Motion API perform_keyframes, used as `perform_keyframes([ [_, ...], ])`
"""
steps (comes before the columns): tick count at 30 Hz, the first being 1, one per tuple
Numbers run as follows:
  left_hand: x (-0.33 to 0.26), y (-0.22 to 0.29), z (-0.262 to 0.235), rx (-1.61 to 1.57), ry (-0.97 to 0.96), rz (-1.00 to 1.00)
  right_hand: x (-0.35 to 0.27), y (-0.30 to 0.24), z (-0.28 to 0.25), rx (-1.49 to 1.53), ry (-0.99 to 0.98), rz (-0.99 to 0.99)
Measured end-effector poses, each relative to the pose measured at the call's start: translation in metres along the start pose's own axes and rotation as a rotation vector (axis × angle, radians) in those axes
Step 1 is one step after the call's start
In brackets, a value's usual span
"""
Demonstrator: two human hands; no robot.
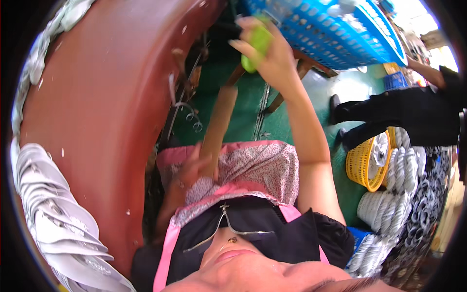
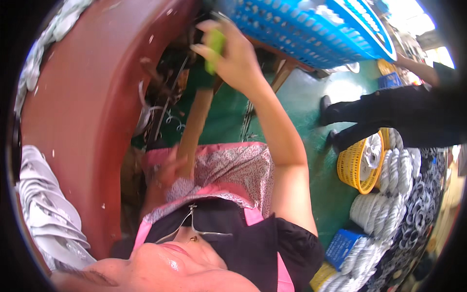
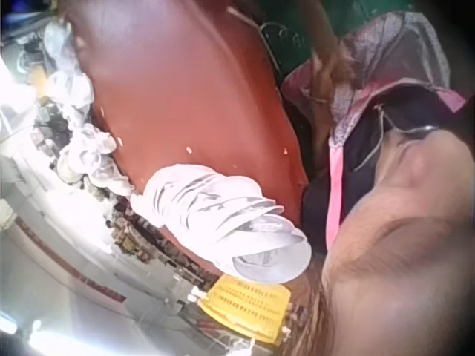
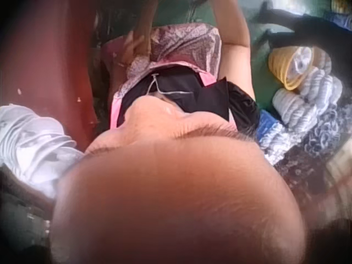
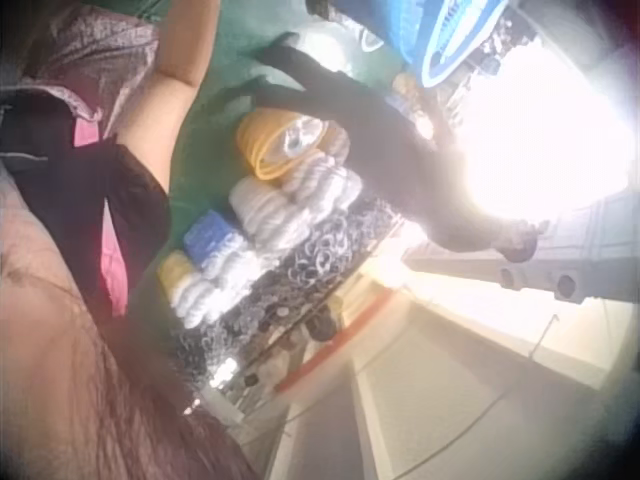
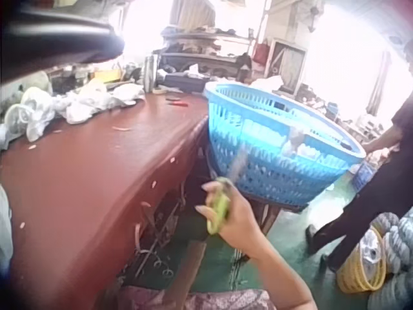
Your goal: The recorder marks a cardboard tab and then sorts, inspects, and stacks white shoe components into baskets.
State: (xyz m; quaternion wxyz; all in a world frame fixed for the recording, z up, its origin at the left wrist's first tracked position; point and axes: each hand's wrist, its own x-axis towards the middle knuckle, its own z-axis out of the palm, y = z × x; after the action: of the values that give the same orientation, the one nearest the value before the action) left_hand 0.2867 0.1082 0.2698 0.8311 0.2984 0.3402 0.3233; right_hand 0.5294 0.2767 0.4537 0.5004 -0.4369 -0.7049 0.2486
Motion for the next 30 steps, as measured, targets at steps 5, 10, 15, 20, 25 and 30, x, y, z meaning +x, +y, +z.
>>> perform_keyframes([
  [5,0.043,0.053,0.029,0.05,0.042,0.056,-0.162,0.058,-0.016,-0.102,-0.062,0.407],
  [10,0.075,0.052,0.012,0.175,0.025,0.084,-0.222,0.052,-0.018,-0.014,-0.476,0.729],
  [15,0.081,0.053,0.013,0.176,0.02,0.004,-0.227,0.066,-0.016,0.159,-0.642,0.736],
  [20,0.076,0.043,0.004,0.158,0.024,-0.09,-0.195,0.067,-0.005,-0.047,-0.865,0.625],
  [25,0.082,0.036,0.007,0.135,0.021,-0.12,-0.195,0.075,-0.002,-0.068,-0.921,0.589],
  [30,0.082,0.039,0.009,0.174,0.009,-0.131,-0.204,0.085,-0.003,0.082,-0.906,0.567],
])
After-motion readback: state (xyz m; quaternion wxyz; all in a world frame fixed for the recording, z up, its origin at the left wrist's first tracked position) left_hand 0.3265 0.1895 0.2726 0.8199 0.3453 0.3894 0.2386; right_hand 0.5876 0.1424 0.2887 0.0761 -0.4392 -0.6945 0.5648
